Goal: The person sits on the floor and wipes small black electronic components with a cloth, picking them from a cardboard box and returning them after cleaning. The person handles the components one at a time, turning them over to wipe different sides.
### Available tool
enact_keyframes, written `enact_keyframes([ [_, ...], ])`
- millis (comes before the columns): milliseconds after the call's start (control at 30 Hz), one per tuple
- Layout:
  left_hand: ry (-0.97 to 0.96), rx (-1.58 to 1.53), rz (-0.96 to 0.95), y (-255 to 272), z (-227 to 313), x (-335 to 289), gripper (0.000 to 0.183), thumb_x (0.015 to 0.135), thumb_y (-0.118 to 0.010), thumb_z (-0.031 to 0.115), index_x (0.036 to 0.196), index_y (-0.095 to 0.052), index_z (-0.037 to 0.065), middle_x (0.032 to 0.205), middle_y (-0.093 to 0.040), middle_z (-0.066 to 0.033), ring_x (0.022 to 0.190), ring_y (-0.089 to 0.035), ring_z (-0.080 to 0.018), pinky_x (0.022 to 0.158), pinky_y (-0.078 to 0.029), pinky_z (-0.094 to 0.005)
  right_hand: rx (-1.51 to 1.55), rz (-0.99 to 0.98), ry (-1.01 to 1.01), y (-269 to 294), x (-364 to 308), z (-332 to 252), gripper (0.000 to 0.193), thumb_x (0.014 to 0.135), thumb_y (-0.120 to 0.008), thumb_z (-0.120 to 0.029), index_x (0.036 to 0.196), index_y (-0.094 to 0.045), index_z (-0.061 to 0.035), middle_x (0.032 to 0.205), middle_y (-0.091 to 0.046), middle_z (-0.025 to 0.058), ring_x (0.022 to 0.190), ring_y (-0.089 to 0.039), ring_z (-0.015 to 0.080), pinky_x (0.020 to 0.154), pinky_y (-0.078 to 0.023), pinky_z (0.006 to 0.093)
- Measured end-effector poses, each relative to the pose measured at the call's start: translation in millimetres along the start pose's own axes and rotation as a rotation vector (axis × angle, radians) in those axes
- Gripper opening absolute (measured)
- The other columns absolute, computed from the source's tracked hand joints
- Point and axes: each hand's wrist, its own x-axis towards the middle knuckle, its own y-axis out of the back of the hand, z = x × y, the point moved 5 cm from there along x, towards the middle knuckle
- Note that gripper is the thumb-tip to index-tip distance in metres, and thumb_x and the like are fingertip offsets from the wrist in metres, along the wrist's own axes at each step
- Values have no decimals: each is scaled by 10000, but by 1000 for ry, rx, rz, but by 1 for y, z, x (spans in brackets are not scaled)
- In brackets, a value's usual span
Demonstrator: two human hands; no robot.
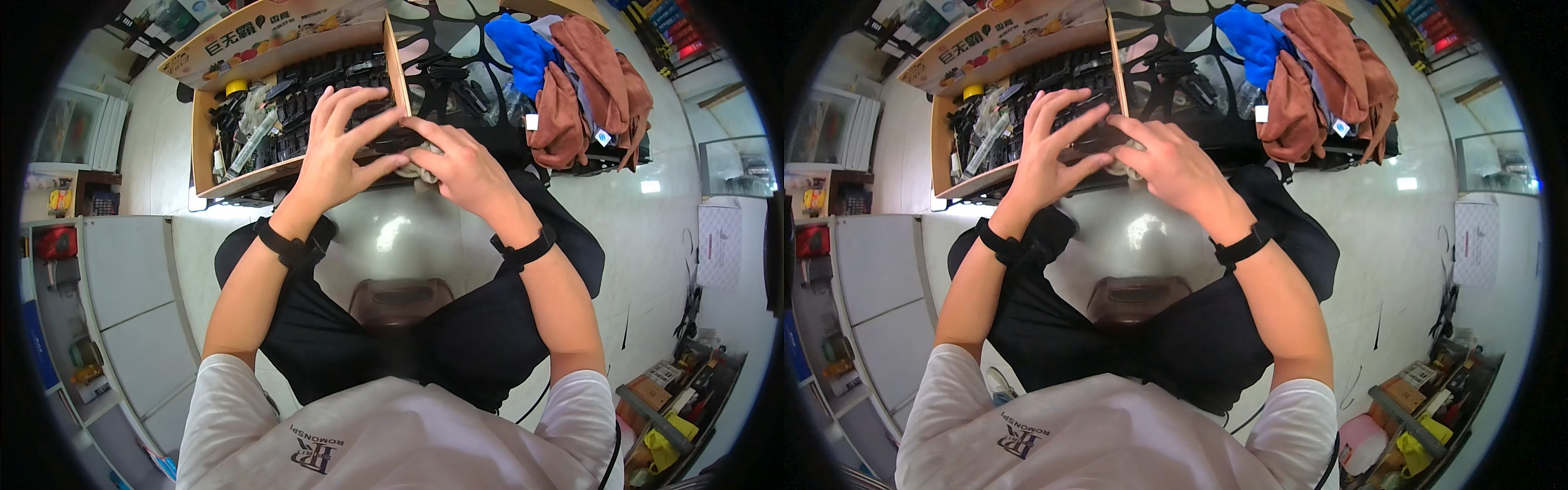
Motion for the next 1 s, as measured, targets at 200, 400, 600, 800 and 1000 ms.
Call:
enact_keyframes([
  [200,16,-11,21,-5,-11,-2,353,777,-974,334,1015,-899,84,1442,-698,-72,1407,-564,-366,1280,-371,-602,-58,84,36,5,3,1,306,841,-739,27,1124,-771,-85,1550,-650,103,1186,-726,305,1010,-599,441],
  [400,44,189,38,0,-13,4,367,762,-922,251,1108,-908,128,1552,-670,-74,1479,-551,-361,1312,-339,-597,-177,230,-96,24,1,39,546,803,-712,92,1301,-771,-123,1432,-713,94,1232,-703,331,1049,-586,452],
  [600,-75,184,27,-4,-1,1,390,752,-940,316,1118,-911,188,1534,-682,4,1506,-533,-317,1327,-298,-620,24,315,117,15,9,-17,476,843,-747,11,1300,-772,-122,1350,-733,70,1207,-707,312,1052,-576,449],
  [800,-23,130,72,4,0,1,367,728,-953,276,1081,-909,184,1465,-725,19,1478,-563,-310,1334,-293,-616,-44,335,26,27,8,16,533,807,-718,62,1305,-762,-124,1370,-726,78,1196,-701,353,1053,-576,454],
  [1000,-60,88,69,5,-4,-1,346,712,-934,218,1048,-882,157,1446,-729,-3,1462,-575,-313,1326,-296,-646,223,315,-11,5,5,-3,540,816,-710,88,1318,-744,-108,1391,-713,116,1218,-711,376,1039,-602,464],
])
